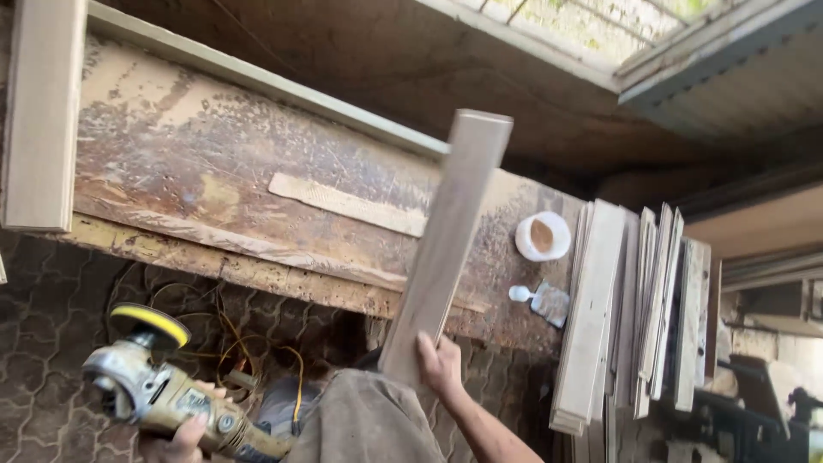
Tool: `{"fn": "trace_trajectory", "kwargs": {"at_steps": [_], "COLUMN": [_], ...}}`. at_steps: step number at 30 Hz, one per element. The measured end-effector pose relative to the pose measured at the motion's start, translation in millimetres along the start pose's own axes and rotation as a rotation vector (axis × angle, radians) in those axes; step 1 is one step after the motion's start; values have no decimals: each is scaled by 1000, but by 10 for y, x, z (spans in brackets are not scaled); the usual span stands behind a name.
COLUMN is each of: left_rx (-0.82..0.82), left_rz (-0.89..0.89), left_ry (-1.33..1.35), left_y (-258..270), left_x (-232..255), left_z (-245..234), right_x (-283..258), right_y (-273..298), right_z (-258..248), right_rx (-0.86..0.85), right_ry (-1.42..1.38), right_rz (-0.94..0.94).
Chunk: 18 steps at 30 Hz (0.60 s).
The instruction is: Applying glue to wooden planks and sanding them with a power sander.
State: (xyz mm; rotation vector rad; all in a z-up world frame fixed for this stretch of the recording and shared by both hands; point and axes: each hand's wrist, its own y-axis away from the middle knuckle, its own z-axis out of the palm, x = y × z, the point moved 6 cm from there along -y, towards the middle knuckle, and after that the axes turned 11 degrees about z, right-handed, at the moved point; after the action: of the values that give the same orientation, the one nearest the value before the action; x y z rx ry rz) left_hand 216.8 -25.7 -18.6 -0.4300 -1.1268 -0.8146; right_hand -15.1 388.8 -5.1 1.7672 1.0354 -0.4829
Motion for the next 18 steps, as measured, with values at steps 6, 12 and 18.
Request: {"fn": "trace_trajectory", "kwargs": {"at_steps": [6,12,18], "left_rx": [-49,38,148], "left_rz": [-35,-133,-13], "left_ry": [-151,-156,-241], "left_y": [-754,-555,-299], "left_x": [456,231,92], "left_z": [895,761,1050], "right_x": [519,576,-298], "right_y": [-801,-700,790], "right_z": [403,917,1631], "right_rx": [233,-81,-748], "right_ry": [-345,-529,358], "right_rz": [-10,363,77]}}
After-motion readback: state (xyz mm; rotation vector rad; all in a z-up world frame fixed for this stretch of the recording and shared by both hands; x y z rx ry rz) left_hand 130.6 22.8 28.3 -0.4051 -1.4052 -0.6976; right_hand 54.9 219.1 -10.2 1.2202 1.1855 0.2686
